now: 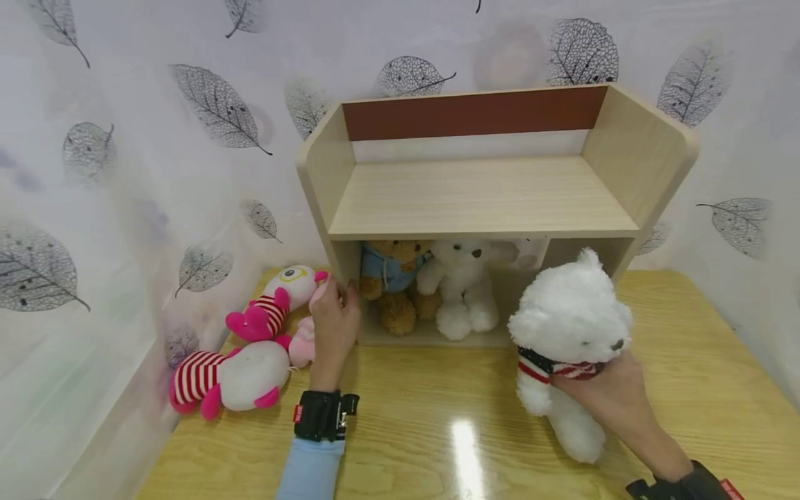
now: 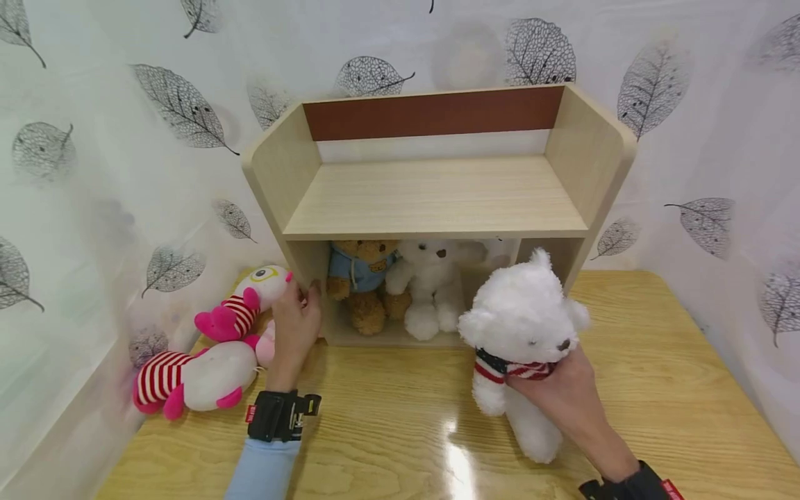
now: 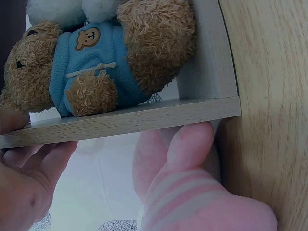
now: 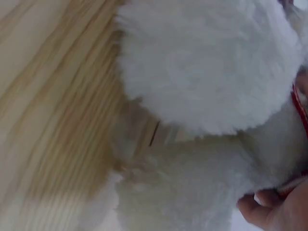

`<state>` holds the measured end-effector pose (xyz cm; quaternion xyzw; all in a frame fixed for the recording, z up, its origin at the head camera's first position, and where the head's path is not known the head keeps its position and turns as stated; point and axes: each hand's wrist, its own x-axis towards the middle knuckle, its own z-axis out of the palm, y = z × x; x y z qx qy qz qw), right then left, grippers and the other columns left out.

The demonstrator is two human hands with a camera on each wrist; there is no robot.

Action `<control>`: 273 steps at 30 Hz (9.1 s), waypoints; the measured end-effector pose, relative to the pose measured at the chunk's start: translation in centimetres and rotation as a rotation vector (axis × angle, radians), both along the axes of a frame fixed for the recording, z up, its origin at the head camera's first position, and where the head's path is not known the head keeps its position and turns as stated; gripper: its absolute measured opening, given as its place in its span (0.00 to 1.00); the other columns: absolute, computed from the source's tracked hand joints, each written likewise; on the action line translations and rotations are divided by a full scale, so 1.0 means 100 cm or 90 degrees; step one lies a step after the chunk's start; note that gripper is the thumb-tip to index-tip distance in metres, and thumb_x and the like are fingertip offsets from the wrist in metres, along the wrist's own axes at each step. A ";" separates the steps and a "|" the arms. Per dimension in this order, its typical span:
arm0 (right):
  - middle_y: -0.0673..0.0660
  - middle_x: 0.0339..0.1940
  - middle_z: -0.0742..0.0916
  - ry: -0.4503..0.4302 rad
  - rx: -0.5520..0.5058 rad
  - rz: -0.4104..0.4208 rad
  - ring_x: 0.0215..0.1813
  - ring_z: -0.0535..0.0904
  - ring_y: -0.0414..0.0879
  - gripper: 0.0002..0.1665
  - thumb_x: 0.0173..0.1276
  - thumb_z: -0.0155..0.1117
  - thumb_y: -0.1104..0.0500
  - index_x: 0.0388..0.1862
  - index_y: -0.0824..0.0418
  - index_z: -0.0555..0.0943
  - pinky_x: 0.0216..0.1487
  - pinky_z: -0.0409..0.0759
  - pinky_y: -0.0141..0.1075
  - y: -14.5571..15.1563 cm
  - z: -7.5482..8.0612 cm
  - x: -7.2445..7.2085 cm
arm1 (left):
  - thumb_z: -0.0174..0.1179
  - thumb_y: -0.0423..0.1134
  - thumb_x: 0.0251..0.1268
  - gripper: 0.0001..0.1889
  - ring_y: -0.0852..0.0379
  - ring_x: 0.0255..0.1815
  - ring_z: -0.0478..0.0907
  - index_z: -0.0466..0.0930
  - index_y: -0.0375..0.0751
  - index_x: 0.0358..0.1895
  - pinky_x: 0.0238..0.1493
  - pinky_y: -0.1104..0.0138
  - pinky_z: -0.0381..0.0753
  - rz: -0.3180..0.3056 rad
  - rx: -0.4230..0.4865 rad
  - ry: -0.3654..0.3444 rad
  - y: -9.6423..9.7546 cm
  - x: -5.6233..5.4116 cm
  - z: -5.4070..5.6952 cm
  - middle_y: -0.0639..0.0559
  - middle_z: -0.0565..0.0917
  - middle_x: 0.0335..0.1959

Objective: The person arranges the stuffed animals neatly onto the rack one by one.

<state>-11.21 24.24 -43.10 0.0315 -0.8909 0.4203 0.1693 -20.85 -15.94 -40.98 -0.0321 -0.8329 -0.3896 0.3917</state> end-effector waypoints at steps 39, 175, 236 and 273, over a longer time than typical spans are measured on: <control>0.66 0.58 0.82 0.168 -0.199 -0.158 0.59 0.79 0.57 0.47 0.58 0.76 0.59 0.71 0.64 0.62 0.56 0.74 0.45 -0.081 -0.020 -0.089 | 0.60 0.31 0.68 0.06 0.42 0.34 0.83 0.82 0.30 0.41 0.35 0.53 0.79 -0.007 0.013 -0.010 -0.002 0.000 -0.002 0.37 0.86 0.33; 0.69 0.27 0.87 0.366 0.226 -0.103 0.22 0.86 0.61 0.15 0.63 0.65 0.60 0.41 0.72 0.78 0.16 0.74 0.41 0.038 -0.001 -0.074 | 0.79 0.38 0.43 0.58 0.14 0.61 0.59 0.51 0.41 0.79 0.52 0.25 0.69 0.004 -0.432 -0.620 -0.148 0.115 -0.004 0.20 0.57 0.71; 0.68 0.30 0.88 0.337 0.238 -0.070 0.22 0.86 0.60 0.13 0.65 0.66 0.65 0.44 0.72 0.78 0.16 0.71 0.30 0.033 -0.002 -0.071 | 0.39 0.56 0.81 0.33 0.31 0.68 0.72 0.57 0.38 0.79 0.64 0.40 0.71 0.076 0.047 -0.456 -0.160 0.091 0.008 0.29 0.71 0.70; 0.69 0.24 0.87 0.324 0.225 -0.094 0.22 0.86 0.61 0.10 0.65 0.65 0.65 0.36 0.73 0.76 0.16 0.75 0.39 0.030 -0.007 -0.071 | 0.71 0.41 0.59 0.60 0.18 0.46 0.77 0.31 0.30 0.80 0.40 0.32 0.76 0.194 -0.174 -0.464 -0.111 0.110 -0.007 0.14 0.73 0.56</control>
